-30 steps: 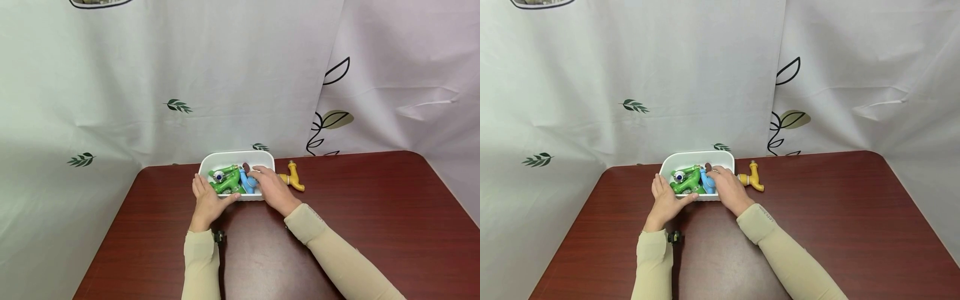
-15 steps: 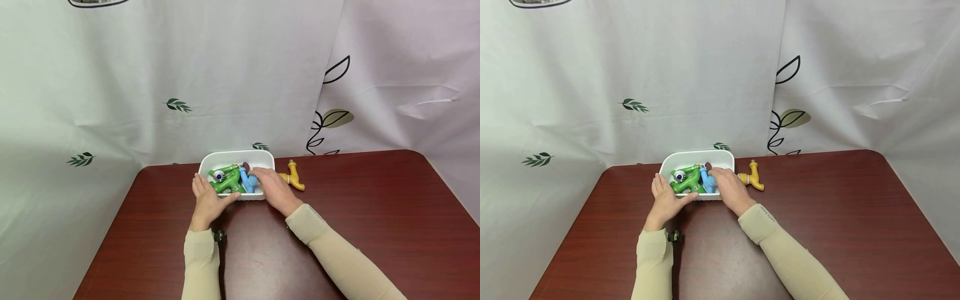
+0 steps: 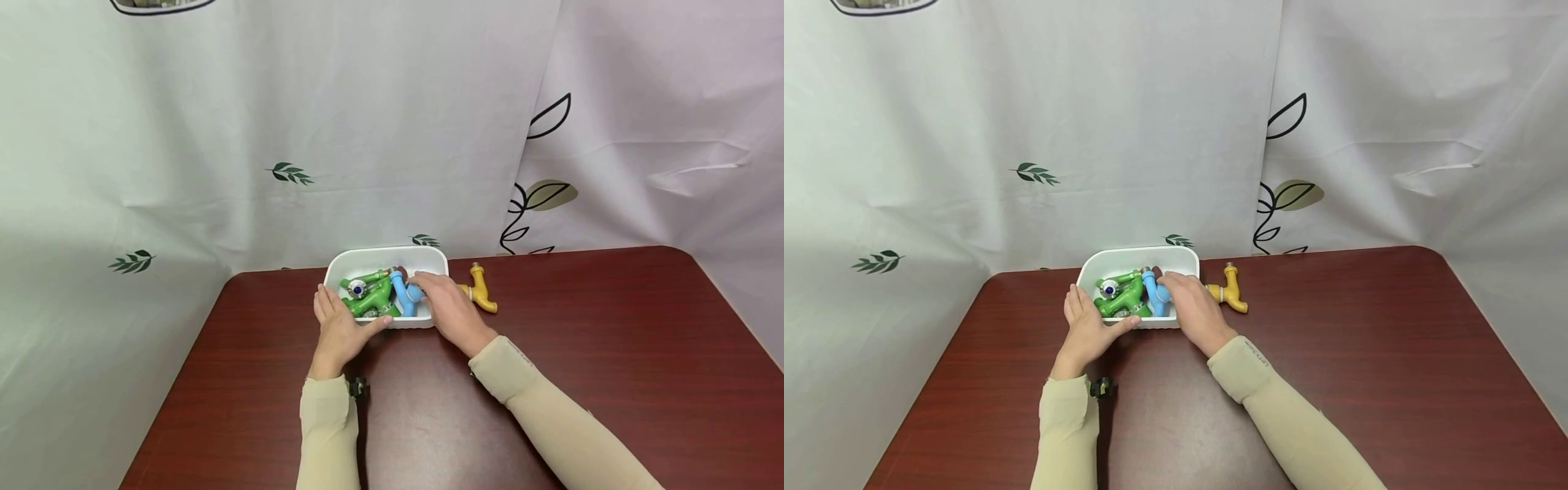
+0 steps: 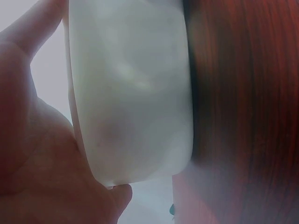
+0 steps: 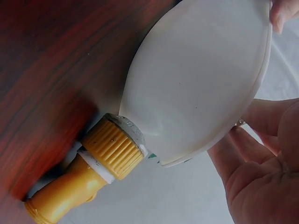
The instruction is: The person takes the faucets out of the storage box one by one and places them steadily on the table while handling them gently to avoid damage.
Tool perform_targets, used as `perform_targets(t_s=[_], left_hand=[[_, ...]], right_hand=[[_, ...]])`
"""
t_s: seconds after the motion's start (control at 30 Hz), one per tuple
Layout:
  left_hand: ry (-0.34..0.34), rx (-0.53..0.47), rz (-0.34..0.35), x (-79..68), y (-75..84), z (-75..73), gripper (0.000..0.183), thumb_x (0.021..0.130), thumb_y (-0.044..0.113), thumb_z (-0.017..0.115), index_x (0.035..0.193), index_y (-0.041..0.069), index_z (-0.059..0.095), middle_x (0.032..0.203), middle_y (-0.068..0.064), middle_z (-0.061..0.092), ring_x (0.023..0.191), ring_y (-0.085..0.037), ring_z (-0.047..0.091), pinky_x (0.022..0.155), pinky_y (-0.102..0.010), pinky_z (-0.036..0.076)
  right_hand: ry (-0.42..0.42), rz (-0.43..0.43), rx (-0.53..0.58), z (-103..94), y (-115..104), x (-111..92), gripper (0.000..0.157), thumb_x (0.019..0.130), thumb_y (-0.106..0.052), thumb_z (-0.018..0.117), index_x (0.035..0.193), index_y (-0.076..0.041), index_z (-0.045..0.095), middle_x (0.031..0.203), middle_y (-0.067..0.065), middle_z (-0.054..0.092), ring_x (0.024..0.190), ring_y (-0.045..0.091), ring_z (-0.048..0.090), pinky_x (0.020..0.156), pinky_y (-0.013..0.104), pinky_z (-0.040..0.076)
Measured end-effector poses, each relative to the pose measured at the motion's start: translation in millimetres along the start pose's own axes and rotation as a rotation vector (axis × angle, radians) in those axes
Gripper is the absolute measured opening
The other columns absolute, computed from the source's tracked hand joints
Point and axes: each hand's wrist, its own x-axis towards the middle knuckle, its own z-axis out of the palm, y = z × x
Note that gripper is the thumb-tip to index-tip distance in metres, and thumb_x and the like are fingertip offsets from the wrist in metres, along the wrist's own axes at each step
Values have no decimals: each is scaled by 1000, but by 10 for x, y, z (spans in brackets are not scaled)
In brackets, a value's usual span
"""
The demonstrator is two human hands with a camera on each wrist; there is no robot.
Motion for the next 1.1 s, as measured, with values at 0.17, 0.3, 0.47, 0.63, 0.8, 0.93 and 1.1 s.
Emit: perform_targets(t_s=[0.17,0.3,0.47,0.63,0.8,0.93,1.1], left_hand=[[-4,-7,0,-9,-1,-3,135,79,53,81,151,-16,-9,161,-30,-19,148,-45,-17,119,-57,12],[-4,-9,-1,-13,3,-5,134,79,52,81,152,-16,-9,161,-29,-19,148,-45,-17,119,-56,12],[6,-14,8,-11,-2,1,134,79,51,82,151,-17,-8,161,-31,-18,148,-45,-16,118,-56,13],[7,-13,6,-12,2,0,135,79,51,82,151,-17,-8,161,-31,-18,148,-46,-15,118,-56,13],[7,-8,2,-9,3,-5,134,79,52,82,151,-17,-8,161,-30,-18,148,-45,-15,119,-56,13],[-1,-3,-3,-7,2,-1,134,79,52,81,151,-17,-8,161,-30,-19,148,-45,-16,119,-55,12],[1,-3,-1,-7,-2,3,134,79,52,81,151,-17,-8,161,-30,-19,148,-45,-17,119,-56,11]], right_hand=[[15,17,-12,-12,-2,-15,35,90,10,66,124,0,68,129,17,65,119,32,60,101,46,47],[17,32,-16,-28,-9,-30,35,90,10,66,124,-1,68,131,17,65,122,32,59,103,46,46],[20,56,5,-45,-3,-48,37,90,10,66,125,0,67,132,18,63,123,34,58,104,47,45],[23,78,1,-76,9,-52,39,90,8,68,128,-1,65,135,17,62,123,34,57,104,46,45],[24,77,5,-105,12,-55,38,92,7,67,129,0,65,137,18,60,124,34,56,105,45,44],[33,70,8,-120,11,-68,37,92,7,66,128,0,65,137,18,60,124,34,57,105,45,44],[46,61,11,-135,5,-78,36,92,7,66,128,0,65,137,18,60,125,34,56,105,46,44]])
